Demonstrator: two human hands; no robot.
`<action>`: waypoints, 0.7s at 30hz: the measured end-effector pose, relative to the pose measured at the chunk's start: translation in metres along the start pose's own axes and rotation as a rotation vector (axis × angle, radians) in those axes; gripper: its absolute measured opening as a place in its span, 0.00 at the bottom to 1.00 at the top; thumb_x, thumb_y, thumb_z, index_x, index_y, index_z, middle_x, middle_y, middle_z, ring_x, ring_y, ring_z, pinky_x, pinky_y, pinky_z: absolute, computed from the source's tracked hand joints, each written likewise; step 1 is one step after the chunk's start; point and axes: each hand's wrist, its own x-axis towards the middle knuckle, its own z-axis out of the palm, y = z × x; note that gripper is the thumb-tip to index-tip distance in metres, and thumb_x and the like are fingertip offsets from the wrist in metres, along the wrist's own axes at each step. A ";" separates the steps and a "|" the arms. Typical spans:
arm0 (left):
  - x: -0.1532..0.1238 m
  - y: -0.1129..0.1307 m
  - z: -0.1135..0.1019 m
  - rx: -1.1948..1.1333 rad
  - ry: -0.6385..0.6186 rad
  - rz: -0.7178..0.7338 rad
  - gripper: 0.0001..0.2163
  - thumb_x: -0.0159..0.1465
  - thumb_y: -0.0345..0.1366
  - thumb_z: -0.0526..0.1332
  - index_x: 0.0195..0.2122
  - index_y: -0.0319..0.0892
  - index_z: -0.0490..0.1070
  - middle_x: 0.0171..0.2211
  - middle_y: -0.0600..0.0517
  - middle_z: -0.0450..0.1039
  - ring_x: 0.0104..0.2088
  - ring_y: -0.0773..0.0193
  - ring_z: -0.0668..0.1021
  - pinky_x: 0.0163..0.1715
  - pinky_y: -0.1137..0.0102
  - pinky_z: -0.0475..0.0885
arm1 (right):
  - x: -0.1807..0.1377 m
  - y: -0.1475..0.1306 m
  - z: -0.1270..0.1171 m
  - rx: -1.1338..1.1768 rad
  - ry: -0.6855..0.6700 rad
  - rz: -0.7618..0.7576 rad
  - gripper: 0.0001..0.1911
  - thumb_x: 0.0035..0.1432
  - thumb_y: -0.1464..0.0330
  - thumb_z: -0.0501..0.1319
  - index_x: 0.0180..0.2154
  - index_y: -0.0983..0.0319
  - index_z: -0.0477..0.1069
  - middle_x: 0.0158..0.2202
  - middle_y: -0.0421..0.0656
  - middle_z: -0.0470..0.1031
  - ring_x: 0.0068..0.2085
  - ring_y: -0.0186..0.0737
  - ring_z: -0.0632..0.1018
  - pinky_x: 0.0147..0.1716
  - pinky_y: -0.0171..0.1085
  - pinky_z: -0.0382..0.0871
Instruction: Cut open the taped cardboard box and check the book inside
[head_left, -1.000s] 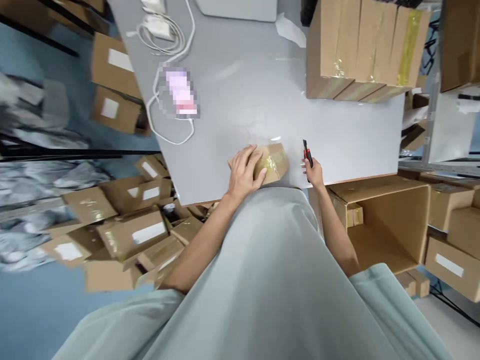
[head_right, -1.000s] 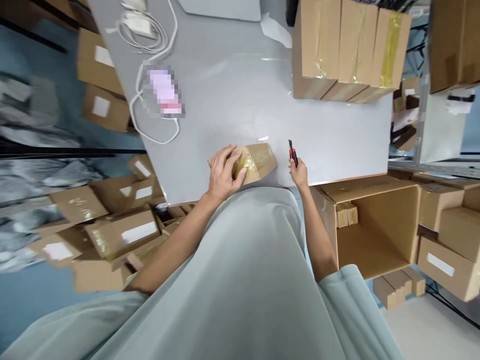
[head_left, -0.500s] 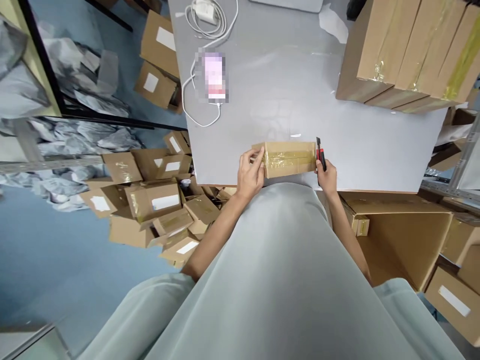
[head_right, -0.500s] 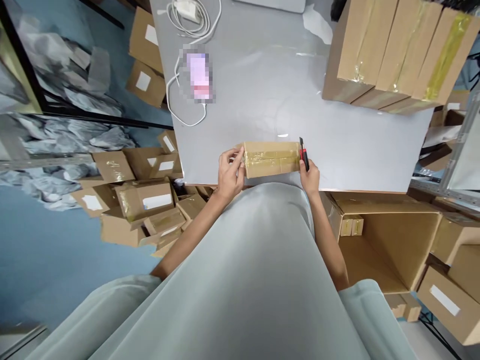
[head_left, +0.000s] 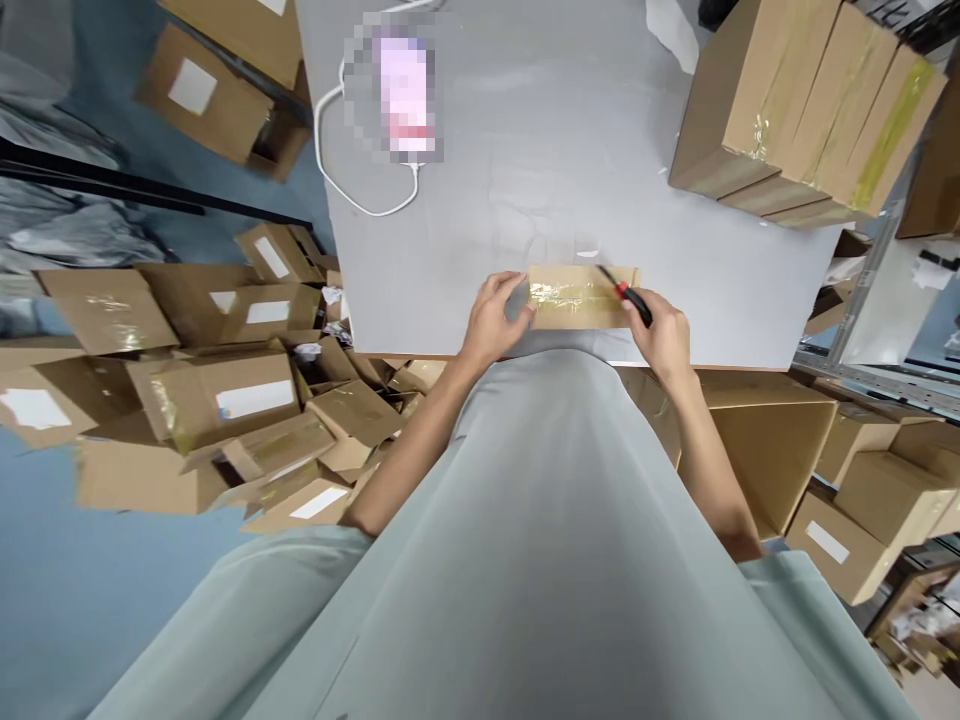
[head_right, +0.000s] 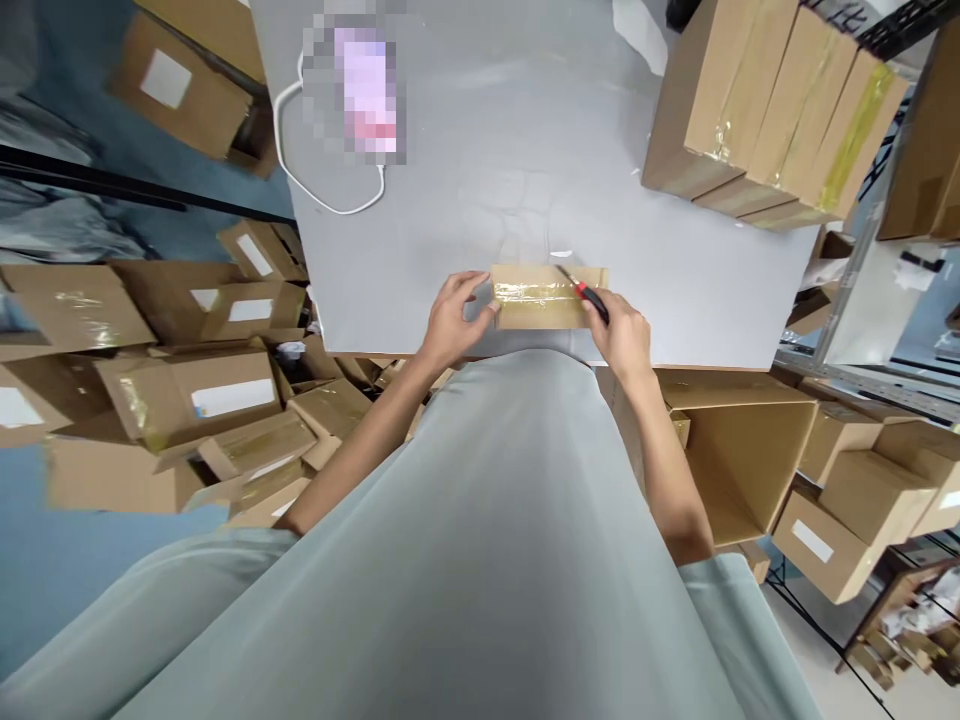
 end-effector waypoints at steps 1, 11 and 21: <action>0.001 -0.001 0.001 -0.011 0.000 0.015 0.28 0.71 0.46 0.67 0.72 0.49 0.72 0.68 0.41 0.71 0.69 0.46 0.75 0.70 0.50 0.73 | 0.003 -0.013 -0.005 -0.056 -0.075 -0.037 0.25 0.82 0.53 0.51 0.62 0.57 0.79 0.55 0.52 0.86 0.50 0.54 0.85 0.46 0.43 0.74; 0.006 -0.016 0.003 -0.099 -0.105 0.022 0.27 0.70 0.50 0.70 0.68 0.52 0.75 0.72 0.41 0.66 0.74 0.42 0.69 0.76 0.47 0.66 | 0.035 -0.107 -0.011 -0.532 -0.486 -0.180 0.27 0.85 0.55 0.47 0.64 0.59 0.78 0.54 0.54 0.85 0.48 0.52 0.84 0.40 0.41 0.66; 0.009 -0.019 0.004 -0.166 -0.134 0.014 0.28 0.70 0.56 0.69 0.68 0.51 0.76 0.70 0.40 0.69 0.73 0.42 0.70 0.75 0.48 0.66 | 0.040 -0.113 0.001 -0.605 -0.474 -0.195 0.23 0.83 0.60 0.50 0.61 0.61 0.79 0.49 0.56 0.85 0.45 0.53 0.85 0.43 0.44 0.72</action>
